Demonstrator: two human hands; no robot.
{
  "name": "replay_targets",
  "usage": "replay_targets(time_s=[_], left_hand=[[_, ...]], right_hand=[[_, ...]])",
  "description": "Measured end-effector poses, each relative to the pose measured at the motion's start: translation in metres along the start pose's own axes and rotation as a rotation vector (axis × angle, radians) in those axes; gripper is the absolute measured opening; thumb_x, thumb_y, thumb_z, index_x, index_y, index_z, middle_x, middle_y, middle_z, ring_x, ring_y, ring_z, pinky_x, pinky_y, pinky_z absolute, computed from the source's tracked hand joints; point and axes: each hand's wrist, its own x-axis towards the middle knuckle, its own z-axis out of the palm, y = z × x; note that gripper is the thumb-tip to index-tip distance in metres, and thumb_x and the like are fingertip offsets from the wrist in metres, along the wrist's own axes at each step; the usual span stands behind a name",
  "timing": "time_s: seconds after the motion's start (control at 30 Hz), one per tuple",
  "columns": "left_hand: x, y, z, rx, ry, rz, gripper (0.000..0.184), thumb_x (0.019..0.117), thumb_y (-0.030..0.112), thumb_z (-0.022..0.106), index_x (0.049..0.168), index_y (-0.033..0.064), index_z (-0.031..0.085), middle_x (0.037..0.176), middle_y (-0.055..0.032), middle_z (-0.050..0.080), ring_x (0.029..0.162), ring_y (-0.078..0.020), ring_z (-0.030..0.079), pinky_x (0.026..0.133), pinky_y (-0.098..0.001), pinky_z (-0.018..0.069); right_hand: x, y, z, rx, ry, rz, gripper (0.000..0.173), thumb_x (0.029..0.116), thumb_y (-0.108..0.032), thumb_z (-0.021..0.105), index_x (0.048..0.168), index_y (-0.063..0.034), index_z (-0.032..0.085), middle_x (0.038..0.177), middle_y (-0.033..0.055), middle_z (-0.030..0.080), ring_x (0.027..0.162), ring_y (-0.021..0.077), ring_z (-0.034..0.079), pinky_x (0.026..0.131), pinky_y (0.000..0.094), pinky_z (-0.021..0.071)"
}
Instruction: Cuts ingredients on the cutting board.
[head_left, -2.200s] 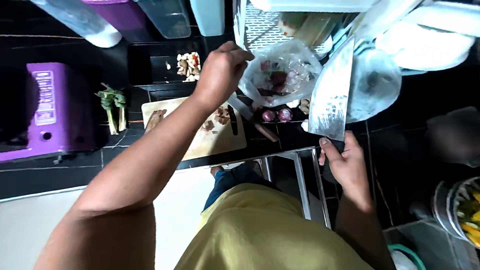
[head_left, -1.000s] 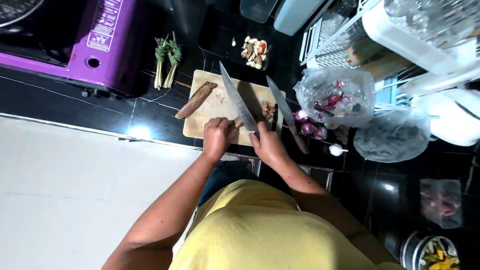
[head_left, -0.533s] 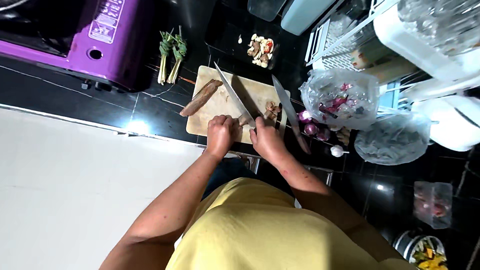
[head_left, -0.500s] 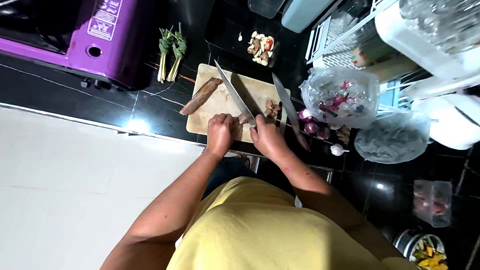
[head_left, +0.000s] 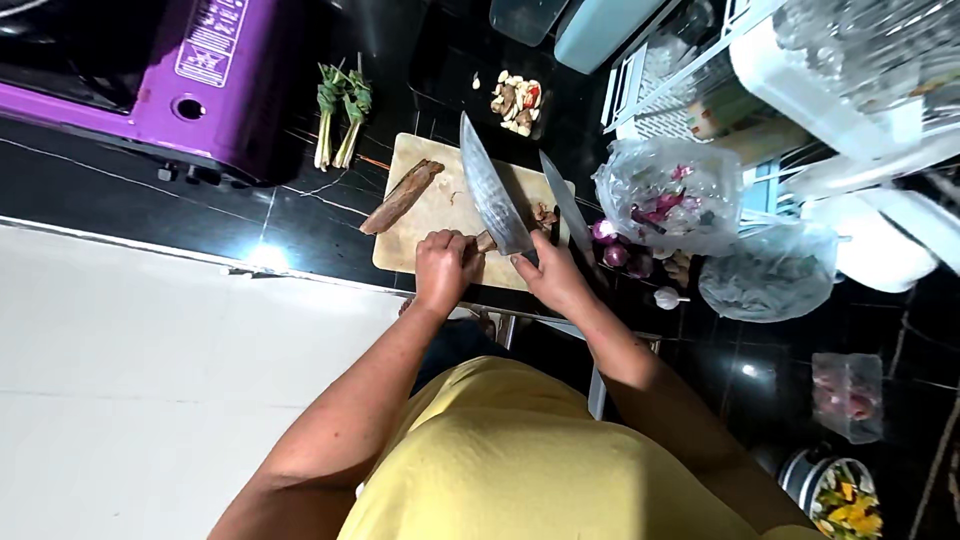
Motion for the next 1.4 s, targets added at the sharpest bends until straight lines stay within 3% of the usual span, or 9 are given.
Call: replay_targets(time_s=[0.27, 0.37, 0.5, 0.67, 0.87, 1.03, 1.17, 1.3, 1.4], left_hand=[[0.001, -0.001, 0.001, 0.009, -0.017, -0.009, 0.025, 0.0885, 0.022, 0.079, 0.107, 0.0048, 0.076, 0.105, -0.0168, 0.072, 0.101, -0.0379, 0.067, 0.089, -0.0558, 0.0516], [-0.001, 0.000, 0.002, 0.026, -0.017, 0.007, 0.023, 0.0891, 0.020, 0.077, 0.104, 0.0032, 0.076, 0.103, -0.0177, 0.071, 0.099, -0.0381, 0.067, 0.086, -0.0557, 0.0523], [-0.001, -0.002, 0.002, 0.031, -0.021, 0.002, 0.023, 0.0891, 0.021, 0.078, 0.104, 0.0036, 0.076, 0.101, -0.0177, 0.071, 0.098, -0.0382, 0.067, 0.086, -0.0554, 0.0522], [0.000, 0.000, 0.001, 0.015, -0.024, -0.004, 0.027, 0.0881, 0.023, 0.079, 0.106, 0.0030, 0.075, 0.103, -0.0182, 0.071, 0.100, -0.0384, 0.067, 0.088, -0.0563, 0.0517], [0.000, 0.001, 0.003, 0.027, -0.017, -0.022, 0.026, 0.0876, 0.022, 0.079, 0.105, 0.0022, 0.075, 0.102, -0.0193, 0.071, 0.100, -0.0405, 0.067, 0.088, -0.0579, 0.0512], [0.003, 0.002, 0.000, 0.024, -0.011, -0.014, 0.026, 0.0878, 0.021, 0.079, 0.105, 0.0022, 0.076, 0.101, -0.0202, 0.071, 0.099, -0.0408, 0.067, 0.088, -0.0579, 0.0517], [0.001, 0.002, 0.000, 0.021, -0.020, -0.015, 0.025, 0.0883, 0.022, 0.079, 0.106, 0.0037, 0.076, 0.102, -0.0181, 0.071, 0.099, -0.0386, 0.067, 0.089, -0.0566, 0.0520], [0.001, 0.001, 0.000, 0.021, -0.023, -0.015, 0.026, 0.0888, 0.022, 0.079, 0.107, 0.0037, 0.075, 0.104, -0.0182, 0.071, 0.102, -0.0389, 0.067, 0.090, -0.0566, 0.0512], [0.001, 0.001, 0.002, 0.029, -0.016, -0.021, 0.025, 0.0888, 0.021, 0.078, 0.105, 0.0013, 0.074, 0.103, -0.0199, 0.071, 0.100, -0.0406, 0.067, 0.088, -0.0579, 0.0515]], right_hand=[[-0.039, -0.041, -0.005, -0.137, 0.509, -0.325, 0.025, 0.0998, -0.021, 0.063, 0.112, 0.0012, 0.059, 0.071, 0.0098, 0.062, 0.058, 0.0218, 0.064, 0.051, 0.0377, 0.0545], [-0.012, -0.032, 0.016, -0.220, 0.149, -0.008, 0.031, 0.1054, -0.025, 0.057, 0.125, -0.0007, 0.055, 0.081, 0.0180, 0.068, 0.076, 0.0362, 0.072, 0.069, 0.0528, 0.0582], [0.005, -0.022, 0.008, -0.213, -0.017, 0.015, 0.035, 0.1057, -0.027, 0.056, 0.131, -0.0032, 0.052, 0.083, 0.0184, 0.068, 0.078, 0.0370, 0.071, 0.069, 0.0538, 0.0575], [0.001, -0.014, -0.012, -0.097, 0.033, -0.024, 0.036, 0.1047, -0.031, 0.060, 0.129, -0.0058, 0.055, 0.079, 0.0163, 0.065, 0.070, 0.0324, 0.068, 0.063, 0.0513, 0.0559], [-0.033, -0.039, -0.013, -0.102, 0.464, -0.297, 0.024, 0.1008, -0.022, 0.062, 0.111, -0.0013, 0.058, 0.068, 0.0080, 0.060, 0.057, 0.0213, 0.063, 0.051, 0.0375, 0.0532], [-0.001, -0.029, 0.019, -0.206, 0.036, 0.020, 0.033, 0.1059, -0.026, 0.056, 0.129, -0.0029, 0.053, 0.083, 0.0184, 0.069, 0.080, 0.0378, 0.072, 0.070, 0.0541, 0.0580], [0.004, -0.016, -0.001, -0.092, -0.043, -0.001, 0.038, 0.1047, -0.030, 0.059, 0.133, -0.0057, 0.052, 0.085, 0.0201, 0.066, 0.070, 0.0365, 0.068, 0.061, 0.0539, 0.0560], [-0.002, -0.018, -0.012, -0.042, -0.002, -0.010, 0.034, 0.1051, -0.032, 0.060, 0.129, -0.0077, 0.054, 0.079, 0.0162, 0.064, 0.067, 0.0315, 0.066, 0.059, 0.0498, 0.0548], [-0.024, -0.034, -0.018, -0.060, 0.253, -0.195, 0.026, 0.1043, -0.028, 0.060, 0.117, -0.0048, 0.058, 0.071, 0.0095, 0.062, 0.060, 0.0238, 0.063, 0.054, 0.0420, 0.0534]])
